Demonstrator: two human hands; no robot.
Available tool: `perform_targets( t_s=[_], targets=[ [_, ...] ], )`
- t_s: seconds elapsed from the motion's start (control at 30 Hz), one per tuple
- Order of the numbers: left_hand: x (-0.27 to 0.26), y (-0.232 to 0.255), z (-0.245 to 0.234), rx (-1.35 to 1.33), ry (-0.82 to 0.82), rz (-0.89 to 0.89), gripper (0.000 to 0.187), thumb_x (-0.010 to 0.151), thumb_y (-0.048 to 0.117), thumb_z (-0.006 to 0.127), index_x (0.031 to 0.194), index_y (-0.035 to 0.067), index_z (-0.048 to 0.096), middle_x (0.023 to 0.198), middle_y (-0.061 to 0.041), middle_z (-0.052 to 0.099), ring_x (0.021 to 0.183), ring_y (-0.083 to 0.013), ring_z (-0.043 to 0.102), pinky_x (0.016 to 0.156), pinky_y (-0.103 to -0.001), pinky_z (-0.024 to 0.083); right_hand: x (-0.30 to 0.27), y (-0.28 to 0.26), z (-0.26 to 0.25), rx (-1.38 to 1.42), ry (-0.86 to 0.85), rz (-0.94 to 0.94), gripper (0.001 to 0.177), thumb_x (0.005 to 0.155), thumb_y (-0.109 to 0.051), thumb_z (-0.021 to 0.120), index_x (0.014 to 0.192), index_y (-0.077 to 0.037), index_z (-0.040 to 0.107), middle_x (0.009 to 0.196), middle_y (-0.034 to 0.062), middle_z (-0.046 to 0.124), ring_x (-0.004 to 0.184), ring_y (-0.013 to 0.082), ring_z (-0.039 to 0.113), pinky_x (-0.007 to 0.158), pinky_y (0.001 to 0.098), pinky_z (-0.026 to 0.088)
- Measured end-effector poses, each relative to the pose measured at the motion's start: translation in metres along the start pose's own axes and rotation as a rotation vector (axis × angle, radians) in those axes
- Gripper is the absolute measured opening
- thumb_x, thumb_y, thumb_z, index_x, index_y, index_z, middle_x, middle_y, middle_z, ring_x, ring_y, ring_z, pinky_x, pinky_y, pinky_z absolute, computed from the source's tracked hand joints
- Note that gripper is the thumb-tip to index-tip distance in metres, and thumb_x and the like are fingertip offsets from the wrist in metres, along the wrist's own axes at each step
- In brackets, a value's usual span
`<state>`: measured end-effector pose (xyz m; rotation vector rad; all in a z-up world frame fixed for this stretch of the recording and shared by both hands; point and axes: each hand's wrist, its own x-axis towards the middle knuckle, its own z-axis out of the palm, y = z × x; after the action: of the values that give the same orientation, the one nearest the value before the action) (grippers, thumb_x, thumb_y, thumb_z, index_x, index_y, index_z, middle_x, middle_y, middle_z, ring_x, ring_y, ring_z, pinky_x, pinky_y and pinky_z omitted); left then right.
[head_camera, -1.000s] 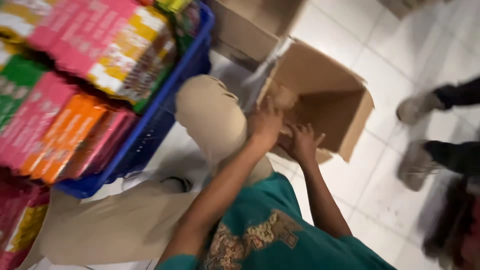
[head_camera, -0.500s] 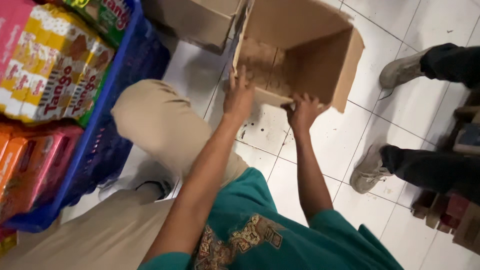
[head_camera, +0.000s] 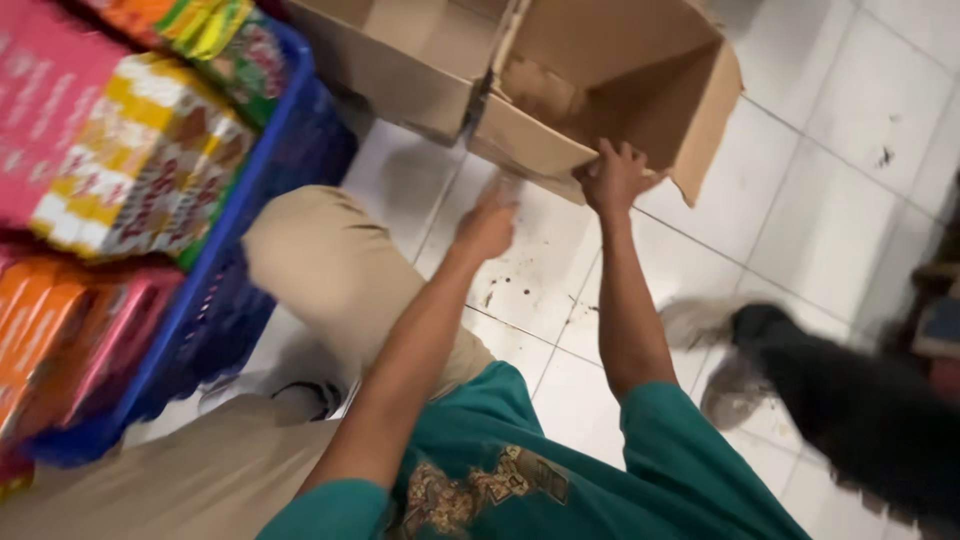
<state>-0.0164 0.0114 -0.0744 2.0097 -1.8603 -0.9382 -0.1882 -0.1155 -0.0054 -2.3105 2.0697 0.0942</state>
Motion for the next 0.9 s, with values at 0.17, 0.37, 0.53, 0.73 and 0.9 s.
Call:
perform_targets(
  t_s=[0.17, 0.37, 0.53, 0.73, 0.9],
  targets=[
    [-0.046, 0.034, -0.057, -0.237, 0.216, 0.238, 0.045, 0.096, 0.025, 0.066, 0.139, 0.015, 0.065, 0.153, -0.023, 0.051, 0.142, -0.038, 0.051, 0.117, -0.047, 0.047, -0.003, 0.005, -0.004, 0.07, -0.092, -0.086, 0.091, 0.076, -0.051, 0.088, 0.153, -0.033, 0.043, 0.152, 0.0173, 0.044, 0.145, 0.0475, 0.028, 0.097, 0.0828, 0.036],
    [-0.174, -0.016, -0.14, -0.18, 0.928, 0.437, 0.026, 0.094, 0.017, 0.07, 0.12, 0.013, 0.071, 0.124, -0.01, 0.063, 0.117, -0.0309, 0.068, 0.1, -0.039, 0.057, -0.001, -0.085, 0.0, 0.439, 0.2, -0.286, 0.082, 0.086, -0.058, 0.08, 0.154, -0.029, 0.045, 0.141, 0.0255, 0.05, 0.136, 0.0531, 0.041, 0.103, 0.0761, 0.034],
    [-0.292, -0.106, -0.167, -0.088, 1.291, 0.027, 0.012, 0.091, 0.011, 0.072, 0.102, 0.01, 0.074, 0.117, -0.009, 0.067, 0.113, -0.033, 0.067, 0.097, -0.042, 0.055, -0.073, -0.249, -0.075, 0.925, -0.043, -0.783, 0.03, 0.105, -0.027, 0.072, 0.13, -0.01, 0.067, 0.122, 0.0146, 0.067, 0.127, 0.0349, 0.061, 0.111, 0.0504, 0.044],
    [-0.442, -0.179, -0.152, 0.0, 1.02, -0.755, 0.035, 0.089, 0.023, 0.071, 0.123, 0.014, 0.07, 0.119, -0.011, 0.065, 0.114, -0.0369, 0.065, 0.094, -0.049, 0.056, -0.214, -0.41, -0.133, 0.718, -0.196, -1.627, 0.033, 0.088, -0.015, 0.08, 0.12, -0.014, 0.075, 0.104, 0.0126, 0.076, 0.106, 0.0361, 0.071, 0.098, 0.0485, 0.053],
    [-0.5, -0.2, -0.114, -0.182, 0.815, -1.086, 0.042, 0.093, 0.026, 0.061, 0.13, 0.006, 0.065, 0.127, -0.021, 0.061, 0.111, -0.0485, 0.067, 0.085, -0.063, 0.057, -0.334, -0.488, -0.117, -0.06, -0.558, -1.96, 0.047, 0.091, -0.03, 0.071, 0.135, -0.012, 0.067, 0.128, 0.0206, 0.07, 0.126, 0.042, 0.063, 0.109, 0.0546, 0.048]
  ],
)
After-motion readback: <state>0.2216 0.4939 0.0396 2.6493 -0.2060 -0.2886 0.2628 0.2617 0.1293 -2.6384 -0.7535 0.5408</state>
